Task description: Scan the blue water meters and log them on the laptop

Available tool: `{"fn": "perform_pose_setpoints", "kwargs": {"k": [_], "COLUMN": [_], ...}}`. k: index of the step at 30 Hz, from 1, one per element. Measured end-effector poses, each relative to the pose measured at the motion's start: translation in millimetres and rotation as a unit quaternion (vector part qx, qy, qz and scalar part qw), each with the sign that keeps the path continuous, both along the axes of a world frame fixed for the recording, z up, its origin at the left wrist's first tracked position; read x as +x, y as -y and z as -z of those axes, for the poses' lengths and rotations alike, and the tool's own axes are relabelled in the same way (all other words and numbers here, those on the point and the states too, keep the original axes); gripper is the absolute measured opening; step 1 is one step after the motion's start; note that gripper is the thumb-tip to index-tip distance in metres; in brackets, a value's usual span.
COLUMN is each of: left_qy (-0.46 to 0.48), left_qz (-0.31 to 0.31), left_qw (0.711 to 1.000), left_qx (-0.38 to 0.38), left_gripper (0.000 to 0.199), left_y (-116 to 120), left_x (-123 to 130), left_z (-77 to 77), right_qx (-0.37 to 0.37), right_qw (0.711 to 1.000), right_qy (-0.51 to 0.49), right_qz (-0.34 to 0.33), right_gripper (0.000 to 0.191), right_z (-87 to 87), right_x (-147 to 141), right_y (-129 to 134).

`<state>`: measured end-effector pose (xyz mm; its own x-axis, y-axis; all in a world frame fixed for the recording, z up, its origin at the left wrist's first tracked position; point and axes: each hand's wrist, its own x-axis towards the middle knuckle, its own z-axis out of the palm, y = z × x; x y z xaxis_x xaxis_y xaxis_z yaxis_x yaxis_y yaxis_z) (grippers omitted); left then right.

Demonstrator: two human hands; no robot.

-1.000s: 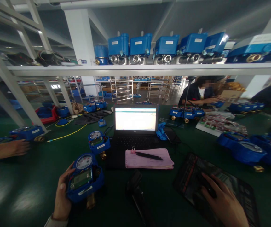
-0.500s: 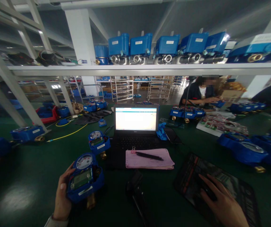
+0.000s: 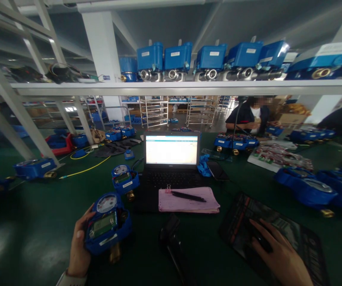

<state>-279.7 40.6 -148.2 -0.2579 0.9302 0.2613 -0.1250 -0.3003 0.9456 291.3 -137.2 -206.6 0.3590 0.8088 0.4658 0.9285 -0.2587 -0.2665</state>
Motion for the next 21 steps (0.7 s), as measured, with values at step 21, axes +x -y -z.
{"fn": "perform_pose_setpoints", "kwargs": {"k": [21], "left_qy": [-0.02], "left_qz": [0.006], "left_qw": [1.0], "left_qx": [0.017], "left_gripper": [0.058], "left_y": [-5.1], "left_x": [-6.9], "left_z": [12.3], "right_qx": [-0.001], "right_qw": [0.999], "right_qy": [-0.01], "right_qz": [0.031], "right_gripper": [0.065], "right_z": [-4.7], "right_x": [-4.6], "right_y": [-0.4]}}
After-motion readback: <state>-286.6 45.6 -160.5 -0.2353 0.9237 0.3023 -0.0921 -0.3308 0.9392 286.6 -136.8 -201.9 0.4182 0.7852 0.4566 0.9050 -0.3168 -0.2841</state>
